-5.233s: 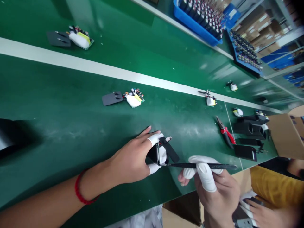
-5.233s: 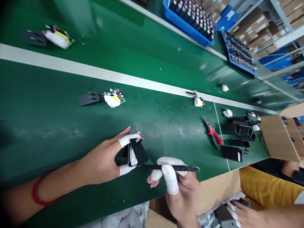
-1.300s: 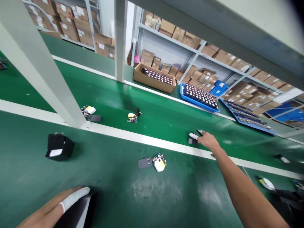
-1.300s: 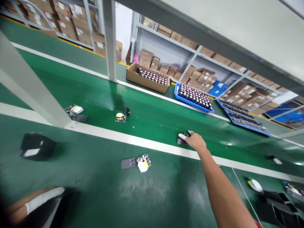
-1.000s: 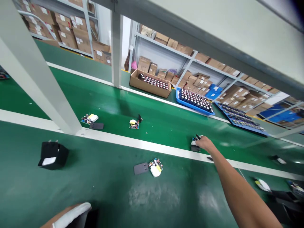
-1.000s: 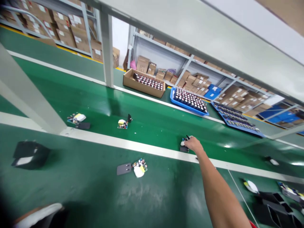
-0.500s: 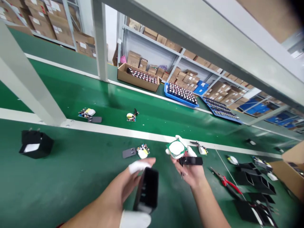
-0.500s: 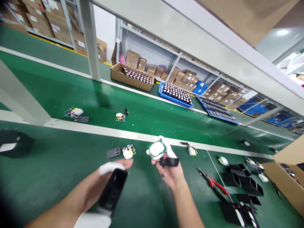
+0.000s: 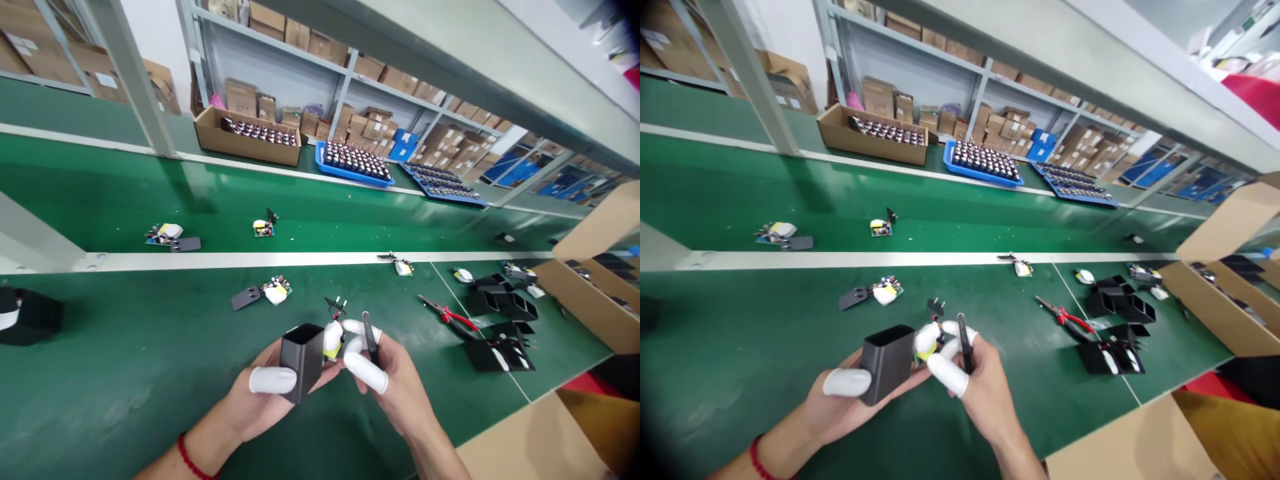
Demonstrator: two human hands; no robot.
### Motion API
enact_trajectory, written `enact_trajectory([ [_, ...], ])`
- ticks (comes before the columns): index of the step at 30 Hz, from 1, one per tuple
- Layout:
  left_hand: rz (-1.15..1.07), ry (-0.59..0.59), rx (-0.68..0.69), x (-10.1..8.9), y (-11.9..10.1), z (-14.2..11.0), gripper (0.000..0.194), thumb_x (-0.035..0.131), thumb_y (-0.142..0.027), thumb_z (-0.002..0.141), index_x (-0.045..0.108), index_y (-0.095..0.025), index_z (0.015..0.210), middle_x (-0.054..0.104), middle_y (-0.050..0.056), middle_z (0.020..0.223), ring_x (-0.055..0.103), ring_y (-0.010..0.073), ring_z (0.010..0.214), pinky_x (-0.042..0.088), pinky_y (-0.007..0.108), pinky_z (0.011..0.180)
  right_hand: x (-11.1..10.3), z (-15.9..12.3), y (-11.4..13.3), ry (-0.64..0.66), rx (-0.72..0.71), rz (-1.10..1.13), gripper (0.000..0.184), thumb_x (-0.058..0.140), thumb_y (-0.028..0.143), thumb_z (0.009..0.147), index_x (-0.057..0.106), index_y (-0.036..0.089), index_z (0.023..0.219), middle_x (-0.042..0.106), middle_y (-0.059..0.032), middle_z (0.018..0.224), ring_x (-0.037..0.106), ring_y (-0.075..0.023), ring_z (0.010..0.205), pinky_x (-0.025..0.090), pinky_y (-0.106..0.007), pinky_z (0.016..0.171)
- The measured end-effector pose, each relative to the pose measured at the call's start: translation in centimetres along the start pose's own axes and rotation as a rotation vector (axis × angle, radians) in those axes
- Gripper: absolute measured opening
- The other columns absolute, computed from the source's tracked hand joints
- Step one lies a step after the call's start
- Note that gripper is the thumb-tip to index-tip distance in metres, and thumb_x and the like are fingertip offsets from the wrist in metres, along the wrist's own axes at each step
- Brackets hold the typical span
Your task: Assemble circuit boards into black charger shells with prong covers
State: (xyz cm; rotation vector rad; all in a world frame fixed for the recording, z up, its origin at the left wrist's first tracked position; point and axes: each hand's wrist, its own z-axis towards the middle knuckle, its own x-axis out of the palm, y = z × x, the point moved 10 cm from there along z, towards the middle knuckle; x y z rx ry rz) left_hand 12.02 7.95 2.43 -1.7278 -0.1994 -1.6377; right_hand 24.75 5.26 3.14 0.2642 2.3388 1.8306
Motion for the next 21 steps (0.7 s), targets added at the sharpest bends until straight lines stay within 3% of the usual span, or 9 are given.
enact_trajectory([
  [3, 0.139, -0.055, -0.057, -0.8, 0.7, 0.1, 0.058, 0.076, -0.013, 0.064, 0.070, -0.020, 0.121, 0.067, 0.008, 0.133, 0.053, 0.0356, 0.131, 0.034, 0.053, 0.116, -1.2, -0.3, -1.7, -0.131, -0.052, -0.054, 0.049, 0.092, 0.034, 0.058, 0.065, 0.019, 0.096, 0.052, 0.0074, 0.062, 0.045, -0.0093, 0.058, 0.036, -0.021, 0.055],
  [6, 0.289, -0.086, -0.134, -1.8, 1.3, -0.1, 0.077, 0.087, -0.018, 0.058, 0.063, -0.022, 0.131, 0.057, 0.011, 0.144, 0.045, 0.0396, 0.137, 0.030, 0.055, 0.116, -1.2, -0.4, -3.1, -0.149, -0.058, -0.038, 0.060, 0.090, 0.037, 0.061, 0.062, 0.019, 0.111, 0.056, 0.0059, 0.065, 0.047, -0.0115, 0.060, 0.037, -0.023, 0.056],
  [8, 0.333, -0.060, -0.179, -2.0, 1.7, -0.1, 0.084, 0.092, -0.020, 0.053, 0.061, -0.023, 0.130, 0.054, 0.012, 0.145, 0.045, 0.0401, 0.136, 0.034, 0.055, 0.113, -1.4, -0.3, -3.3, -0.160, -0.058, -0.046, 0.063, 0.090, 0.037, 0.059, 0.061, 0.018, 0.112, 0.055, 0.0067, 0.063, 0.043, -0.0106, 0.057, 0.035, -0.023, 0.053],
  [12, 0.413, 0.040, -0.205, -1.0, 1.5, -0.1, 0.078, 0.094, -0.011, 0.048, 0.065, -0.022, 0.119, 0.050, 0.012, 0.149, 0.043, 0.0373, 0.139, 0.038, 0.050, 0.110, -1.3, 0.1, -2.6, -0.090, -0.078, -0.101, 0.042, 0.092, 0.031, 0.056, 0.061, 0.017, 0.081, 0.051, 0.0070, 0.061, 0.036, -0.0085, 0.054, 0.028, -0.022, 0.050],
  [15, 0.498, 0.049, -0.227, -0.7, 1.2, 0.1, 0.079, 0.094, -0.010, 0.048, 0.063, -0.022, 0.120, 0.048, 0.011, 0.151, 0.045, 0.0342, 0.137, 0.036, 0.048, 0.111, -1.2, 0.2, -2.7, -0.063, -0.083, -0.084, 0.039, 0.091, 0.026, 0.056, 0.054, 0.018, 0.064, 0.053, 0.0047, 0.064, 0.039, -0.0096, 0.059, 0.029, -0.023, 0.053],
  [18, 0.571, 0.063, -0.274, -0.6, 1.4, 0.0, 0.077, 0.095, -0.015, 0.050, 0.062, -0.022, 0.119, 0.045, 0.012, 0.152, 0.051, 0.0340, 0.132, 0.042, 0.047, 0.107, -1.5, 0.0, -3.5, -0.098, -0.072, -0.046, 0.038, 0.092, 0.020, 0.053, 0.056, 0.018, 0.065, 0.053, 0.0054, 0.064, 0.040, -0.0094, 0.059, 0.031, -0.023, 0.053],
  [21, 0.689, 0.041, -0.356, -1.2, 2.2, -0.3, 0.078, 0.094, -0.019, 0.052, 0.059, -0.023, 0.121, 0.040, 0.013, 0.155, 0.053, 0.0335, 0.130, 0.044, 0.047, 0.106, -2.2, -0.3, -4.1, -0.159, -0.073, 0.028, 0.036, 0.090, 0.019, 0.055, 0.066, 0.019, 0.082, 0.060, 0.0034, 0.071, 0.047, -0.0103, 0.060, 0.037, -0.022, 0.054],
])
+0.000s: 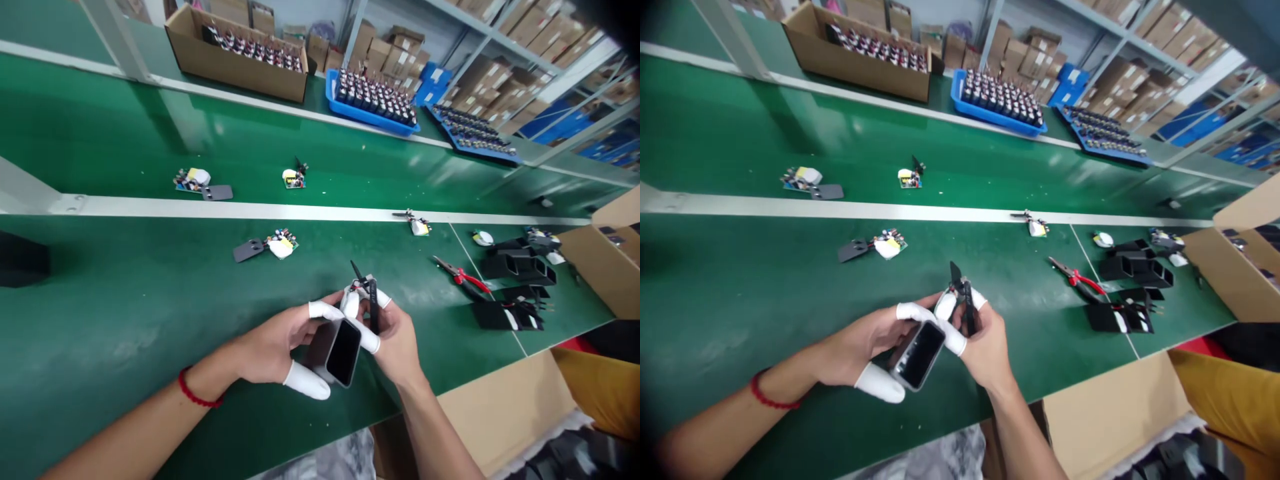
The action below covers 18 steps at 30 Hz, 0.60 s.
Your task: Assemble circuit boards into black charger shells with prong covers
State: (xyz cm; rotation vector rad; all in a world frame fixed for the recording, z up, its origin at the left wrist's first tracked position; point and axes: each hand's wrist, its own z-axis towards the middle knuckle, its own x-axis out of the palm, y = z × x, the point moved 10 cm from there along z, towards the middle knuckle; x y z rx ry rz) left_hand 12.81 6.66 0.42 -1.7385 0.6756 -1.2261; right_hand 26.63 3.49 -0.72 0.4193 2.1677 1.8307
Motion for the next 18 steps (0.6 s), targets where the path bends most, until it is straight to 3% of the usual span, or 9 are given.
enact_trajectory([
  [2, 0.085, -0.094, -0.026, -0.8, 0.5, -0.1, 0.077, 0.093, -0.019, 0.054, 0.058, -0.023, 0.122, 0.030, 0.013, 0.160, 0.057, 0.0315, 0.127, 0.045, 0.045, 0.107, -1.1, -0.2, -0.1, -0.058, -0.006, 0.068, 0.039, 0.086, 0.030, 0.063, 0.068, 0.021, 0.097, 0.066, 0.0001, 0.080, 0.049, -0.0102, 0.057, 0.038, -0.022, 0.049],
  [4, 0.186, -0.220, 0.029, -1.9, 0.2, -0.2, 0.068, 0.088, -0.019, 0.060, 0.057, -0.022, 0.121, 0.033, 0.014, 0.156, 0.060, 0.0287, 0.121, 0.047, 0.042, 0.104, -2.1, -0.4, -0.2, -0.091, 0.003, 0.200, 0.036, 0.081, 0.039, 0.068, 0.070, 0.021, 0.098, 0.068, -0.0027, 0.083, 0.047, -0.0088, 0.049, 0.031, -0.021, 0.038],
  [7, 0.360, -0.377, 0.133, -2.9, -0.5, -0.5, 0.055, 0.078, -0.019, 0.068, 0.052, -0.020, 0.116, 0.059, 0.010, 0.121, 0.063, 0.0240, 0.108, 0.051, 0.039, 0.095, -3.3, -0.7, -0.8, -0.111, 0.046, 0.427, 0.023, 0.079, 0.039, 0.069, 0.072, 0.020, 0.081, 0.069, -0.0043, 0.077, 0.040, -0.0062, 0.038, 0.020, -0.019, 0.028],
  [9, 0.505, -0.457, 0.122, -3.3, -0.2, -0.6, 0.053, 0.077, -0.022, 0.069, 0.047, -0.021, 0.113, 0.061, 0.004, 0.101, 0.065, 0.0213, 0.091, 0.054, 0.037, 0.083, -3.7, -1.0, -1.2, -0.128, 0.063, 0.477, 0.019, 0.080, 0.037, 0.070, 0.072, 0.021, 0.076, 0.071, -0.0032, 0.077, 0.036, -0.0038, 0.034, 0.019, -0.018, 0.027],
  [13, 0.759, -0.613, 0.101, -4.2, 0.2, -0.7, 0.066, 0.086, -0.031, 0.061, 0.041, -0.022, 0.109, 0.056, 0.005, 0.104, 0.062, 0.0234, 0.087, 0.053, 0.042, 0.082, -3.5, -1.2, -1.5, -0.139, 0.065, 0.460, 0.024, 0.085, 0.037, 0.068, 0.073, 0.022, 0.082, 0.071, -0.0007, 0.075, 0.034, -0.0010, 0.031, 0.024, -0.016, 0.028],
  [15, 0.814, -0.618, 0.114, -4.2, 0.3, -0.5, 0.064, 0.082, -0.031, 0.069, 0.041, -0.022, 0.118, 0.054, 0.006, 0.107, 0.061, 0.0242, 0.091, 0.052, 0.045, 0.088, -3.0, -1.2, -1.4, -0.124, 0.067, 0.454, 0.025, 0.085, 0.039, 0.068, 0.074, 0.022, 0.082, 0.071, -0.0006, 0.072, 0.033, -0.0014, 0.030, 0.023, -0.016, 0.027],
  [18, 0.917, -0.504, 0.102, -3.2, 0.4, 0.0, 0.046, 0.060, -0.030, 0.091, 0.040, -0.022, 0.131, 0.052, 0.009, 0.113, 0.060, 0.0247, 0.097, 0.051, 0.045, 0.094, -2.3, -1.3, -0.8, -0.092, 0.063, 0.448, 0.028, 0.086, 0.039, 0.067, 0.074, 0.021, 0.084, 0.070, -0.0016, 0.070, 0.032, -0.0022, 0.029, 0.019, -0.016, 0.025],
])
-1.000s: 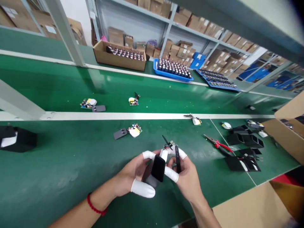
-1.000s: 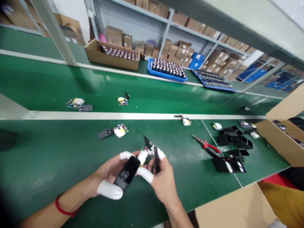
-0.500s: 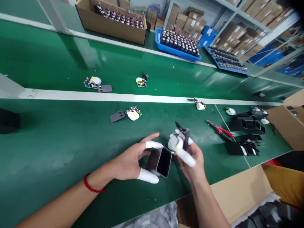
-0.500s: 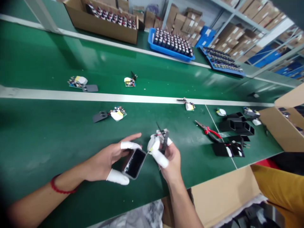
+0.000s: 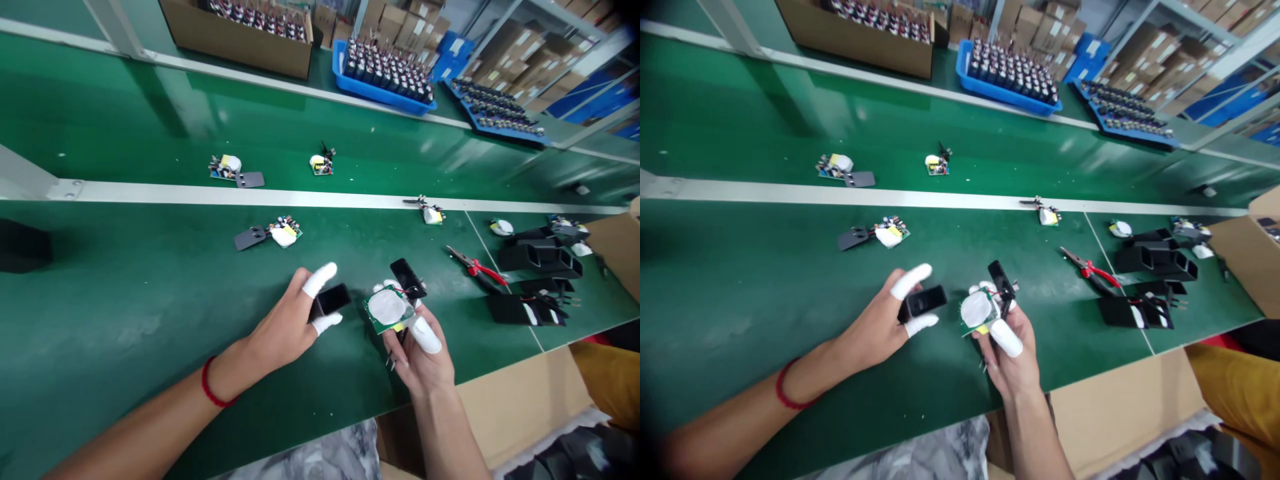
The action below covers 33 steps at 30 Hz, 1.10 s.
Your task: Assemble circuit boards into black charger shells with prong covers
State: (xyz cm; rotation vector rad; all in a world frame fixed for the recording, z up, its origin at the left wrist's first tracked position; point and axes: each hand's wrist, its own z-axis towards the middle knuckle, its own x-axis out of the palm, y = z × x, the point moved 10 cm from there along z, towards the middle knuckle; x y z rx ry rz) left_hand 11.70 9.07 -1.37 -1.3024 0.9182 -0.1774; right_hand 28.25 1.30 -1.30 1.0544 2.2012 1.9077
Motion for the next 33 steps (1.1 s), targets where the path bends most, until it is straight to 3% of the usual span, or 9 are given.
enact_trajectory([
  [4, 0.174, 0.001, -0.002, -1.4, -0.6, -1.4, 0.041, 0.059, -0.036, 0.090, 0.048, -0.017, 0.125, 0.049, 0.016, 0.124, 0.054, 0.0336, 0.113, 0.047, 0.051, 0.099, -0.2, -0.8, 1.7, -0.037, -0.119, -0.080, 0.029, 0.088, 0.036, 0.063, 0.073, 0.021, 0.083, 0.069, -0.0037, 0.075, 0.048, -0.0081, 0.039, 0.023, -0.016, 0.027],
  [8, 0.170, 0.160, -0.096, -2.8, 0.3, -3.1, 0.068, 0.074, -0.053, 0.075, 0.048, -0.020, 0.129, 0.053, 0.010, 0.115, 0.062, 0.0231, 0.079, 0.056, 0.037, 0.070, 0.5, -2.0, 3.2, 0.040, -0.254, -0.246, 0.040, 0.087, 0.039, 0.067, 0.074, 0.024, 0.102, 0.073, -0.0085, 0.087, 0.058, -0.0136, 0.048, 0.033, -0.019, 0.031],
  [11, 0.178, 0.313, -0.097, -2.9, 0.3, -3.0, 0.071, 0.080, -0.045, 0.070, 0.050, -0.024, 0.131, 0.047, 0.010, 0.133, 0.059, 0.0125, 0.060, 0.051, 0.029, 0.054, 1.6, -2.6, 2.6, 0.135, -0.242, -0.334, 0.061, 0.088, 0.043, 0.065, 0.069, 0.025, 0.119, 0.075, -0.0128, 0.103, 0.073, -0.0265, 0.074, 0.057, -0.030, 0.053],
  [13, 0.186, 0.348, -0.031, -2.5, -0.5, -2.1, 0.057, 0.080, -0.037, 0.071, 0.058, -0.023, 0.122, 0.041, 0.010, 0.145, 0.066, 0.0178, 0.074, 0.054, 0.032, 0.068, 2.0, -2.9, 2.4, 0.147, -0.250, -0.363, 0.065, 0.088, 0.043, 0.066, 0.066, 0.023, 0.124, 0.074, -0.0143, 0.109, 0.073, -0.0323, 0.092, 0.061, -0.039, 0.072],
  [16, 0.135, 0.299, 0.080, -1.5, -1.8, -0.9, 0.042, 0.075, -0.030, 0.078, 0.063, -0.019, 0.116, 0.057, 0.013, 0.135, 0.060, 0.0330, 0.112, 0.050, 0.042, 0.095, 3.2, -3.2, 2.6, 0.176, -0.297, -0.385, 0.059, 0.088, 0.038, 0.068, 0.068, 0.024, 0.121, 0.075, -0.0134, 0.109, 0.073, -0.0331, 0.096, 0.063, -0.042, 0.077],
  [18, 0.073, 0.229, 0.102, -1.3, -2.1, -0.6, 0.049, 0.073, -0.031, 0.081, 0.058, -0.018, 0.126, 0.061, 0.014, 0.131, 0.056, 0.0352, 0.121, 0.047, 0.045, 0.102, 4.2, -3.4, 3.1, 0.215, -0.344, -0.414, 0.057, 0.089, 0.036, 0.067, 0.069, 0.026, 0.120, 0.076, -0.0127, 0.108, 0.073, -0.0342, 0.098, 0.063, -0.044, 0.078],
  [21, -0.041, 0.131, 0.091, -1.7, -2.2, -0.8, 0.061, 0.074, -0.036, 0.082, 0.050, -0.020, 0.136, 0.060, 0.012, 0.138, 0.058, 0.0326, 0.124, 0.047, 0.042, 0.105, 5.4, -3.7, 4.0, 0.262, -0.420, -0.507, 0.057, 0.089, 0.038, 0.067, 0.070, 0.024, 0.119, 0.074, -0.0144, 0.113, 0.072, -0.0366, 0.101, 0.062, -0.049, 0.084],
  [26, -0.138, 0.088, 0.095, -2.4, -2.9, -1.4, 0.059, 0.077, -0.036, 0.080, 0.055, -0.022, 0.133, 0.063, 0.007, 0.135, 0.065, 0.0293, 0.116, 0.050, 0.037, 0.103, 6.4, -4.2, 5.0, 0.377, -0.493, -0.570, 0.064, 0.089, 0.027, 0.068, 0.066, 0.027, 0.128, 0.069, -0.0148, 0.125, 0.068, -0.0383, 0.110, 0.058, -0.055, 0.092],
  [33, -0.159, 0.047, 0.070, -2.6, -3.1, -1.4, 0.062, 0.081, -0.034, 0.076, 0.057, -0.022, 0.132, 0.063, 0.007, 0.136, 0.067, 0.0297, 0.112, 0.048, 0.040, 0.107, 6.9, -4.3, 5.1, 0.461, -0.463, -0.614, 0.069, 0.087, 0.021, 0.071, 0.061, 0.032, 0.134, 0.067, -0.0118, 0.128, 0.067, -0.0343, 0.112, 0.056, -0.051, 0.096],
])
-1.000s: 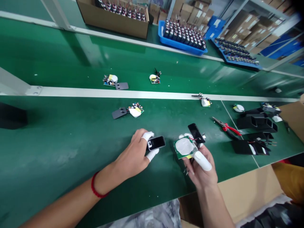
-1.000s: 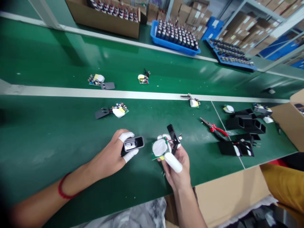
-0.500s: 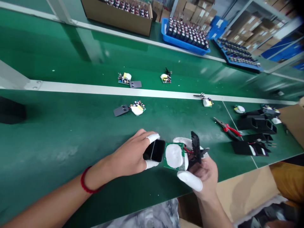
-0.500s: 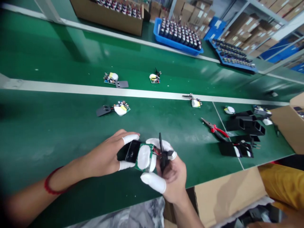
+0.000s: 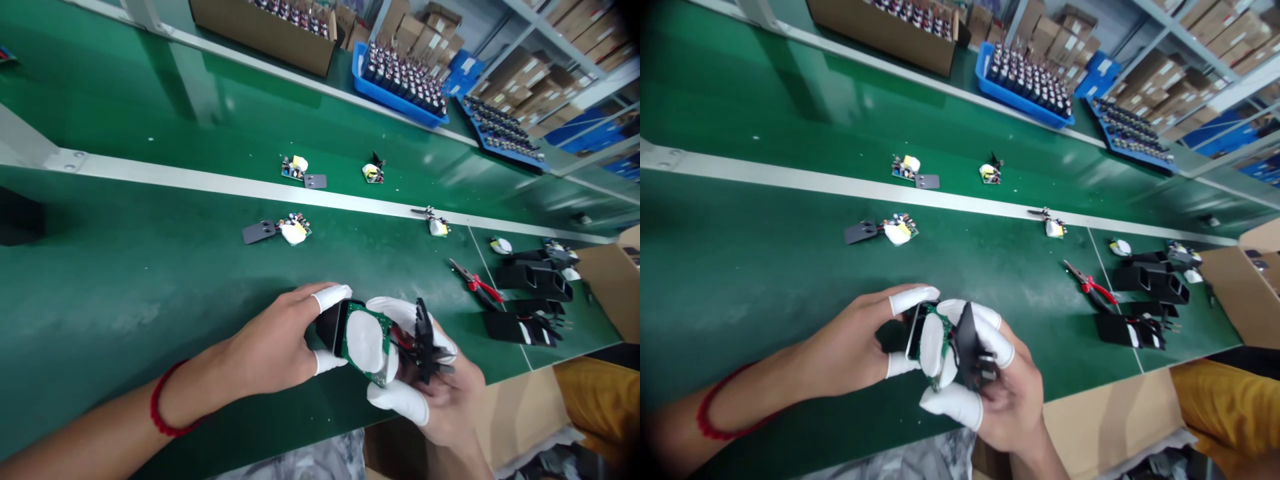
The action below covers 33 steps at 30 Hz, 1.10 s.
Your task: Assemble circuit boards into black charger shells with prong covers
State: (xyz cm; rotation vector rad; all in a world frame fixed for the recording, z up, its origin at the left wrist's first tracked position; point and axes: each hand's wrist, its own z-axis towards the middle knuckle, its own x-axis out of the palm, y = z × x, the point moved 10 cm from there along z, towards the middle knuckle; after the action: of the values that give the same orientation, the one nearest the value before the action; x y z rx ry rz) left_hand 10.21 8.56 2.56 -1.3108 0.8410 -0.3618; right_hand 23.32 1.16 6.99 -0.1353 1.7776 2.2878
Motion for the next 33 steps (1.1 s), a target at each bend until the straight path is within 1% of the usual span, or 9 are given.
enact_trajectory([
  [4, 0.021, 0.017, 0.003, 0.00, -0.38, 0.05, 0.060, 0.079, -0.035, 0.077, 0.059, -0.020, 0.132, 0.064, 0.008, 0.135, 0.066, 0.0296, 0.113, 0.048, 0.039, 0.107, 0.07, -0.14, -0.19, 0.010, -0.019, -0.022, 0.073, 0.085, 0.016, 0.072, 0.057, 0.033, 0.137, 0.065, -0.0097, 0.132, 0.065, -0.0321, 0.116, 0.055, -0.048, 0.099],
  [7, 0.043, 0.025, 0.026, 0.00, -0.72, 0.04, 0.059, 0.077, -0.034, 0.079, 0.058, -0.019, 0.133, 0.064, 0.008, 0.135, 0.065, 0.0295, 0.114, 0.048, 0.039, 0.108, 0.34, -0.18, -0.36, 0.032, -0.027, -0.034, 0.075, 0.085, 0.015, 0.073, 0.056, 0.033, 0.139, 0.065, -0.0094, 0.132, 0.065, -0.0317, 0.117, 0.056, -0.046, 0.097],
  [11, 0.050, 0.014, 0.028, -0.07, -0.64, -0.06, 0.060, 0.078, -0.033, 0.077, 0.059, -0.022, 0.133, 0.064, 0.007, 0.136, 0.065, 0.0301, 0.116, 0.048, 0.040, 0.108, 0.31, -0.17, -0.15, 0.018, -0.040, -0.044, 0.074, 0.084, 0.017, 0.074, 0.055, 0.033, 0.140, 0.066, -0.0102, 0.131, 0.067, -0.0321, 0.113, 0.057, -0.048, 0.096],
  [14, 0.051, 0.001, 0.018, -0.17, -0.55, -0.06, 0.060, 0.078, -0.031, 0.076, 0.059, -0.024, 0.133, 0.064, 0.006, 0.136, 0.064, 0.0302, 0.117, 0.048, 0.041, 0.109, 0.20, -0.24, -0.32, -0.004, -0.019, -0.042, 0.070, 0.083, 0.018, 0.075, 0.057, 0.032, 0.138, 0.065, -0.0112, 0.133, 0.066, -0.0335, 0.116, 0.055, -0.050, 0.099],
  [20, 0.069, 0.026, 0.046, -0.04, -0.97, 0.09, 0.059, 0.077, -0.030, 0.078, 0.059, -0.017, 0.133, 0.065, 0.008, 0.134, 0.065, 0.0289, 0.116, 0.048, 0.037, 0.108, 0.62, -0.34, -0.56, 0.027, -0.013, -0.052, 0.075, 0.084, 0.013, 0.073, 0.055, 0.030, 0.140, 0.061, -0.0110, 0.138, 0.064, -0.0314, 0.119, 0.058, -0.041, 0.094],
  [23, 0.070, 0.036, 0.040, 0.06, -0.90, 0.06, 0.057, 0.076, -0.030, 0.079, 0.059, -0.017, 0.132, 0.065, 0.008, 0.134, 0.064, 0.0293, 0.117, 0.048, 0.037, 0.109, 0.64, -0.35, -0.34, 0.034, -0.030, -0.083, 0.073, 0.083, 0.013, 0.074, 0.056, 0.029, 0.139, 0.063, -0.0098, 0.136, 0.063, -0.0294, 0.120, 0.056, -0.039, 0.097],
  [26, 0.065, 0.039, 0.026, 0.17, -0.68, -0.01, 0.057, 0.076, -0.030, 0.078, 0.059, -0.018, 0.132, 0.065, 0.008, 0.134, 0.064, 0.0301, 0.117, 0.048, 0.039, 0.109, 0.57, -0.45, -0.20, 0.030, -0.042, -0.087, 0.074, 0.082, 0.012, 0.075, 0.054, 0.031, 0.140, 0.063, -0.0083, 0.135, 0.064, -0.0275, 0.117, 0.056, -0.039, 0.098],
  [31, 0.069, 0.041, 0.005, 0.35, -0.30, -0.09, 0.059, 0.071, -0.020, 0.076, 0.058, -0.019, 0.134, 0.063, 0.008, 0.136, 0.063, 0.0311, 0.119, 0.050, 0.039, 0.107, 0.74, -0.58, -0.48, 0.047, -0.026, -0.096, 0.074, 0.082, 0.013, 0.075, 0.053, 0.031, 0.140, 0.062, -0.0090, 0.133, 0.063, -0.0271, 0.117, 0.056, -0.039, 0.098],
  [33, 0.069, 0.042, 0.004, 0.38, -0.31, -0.10, 0.059, 0.070, -0.019, 0.076, 0.058, -0.019, 0.133, 0.063, 0.007, 0.137, 0.062, 0.0313, 0.121, 0.049, 0.039, 0.108, 0.77, -0.62, -0.36, 0.047, -0.035, -0.100, 0.074, 0.081, 0.012, 0.076, 0.053, 0.031, 0.141, 0.062, -0.0090, 0.133, 0.063, -0.0267, 0.117, 0.056, -0.038, 0.098],
])
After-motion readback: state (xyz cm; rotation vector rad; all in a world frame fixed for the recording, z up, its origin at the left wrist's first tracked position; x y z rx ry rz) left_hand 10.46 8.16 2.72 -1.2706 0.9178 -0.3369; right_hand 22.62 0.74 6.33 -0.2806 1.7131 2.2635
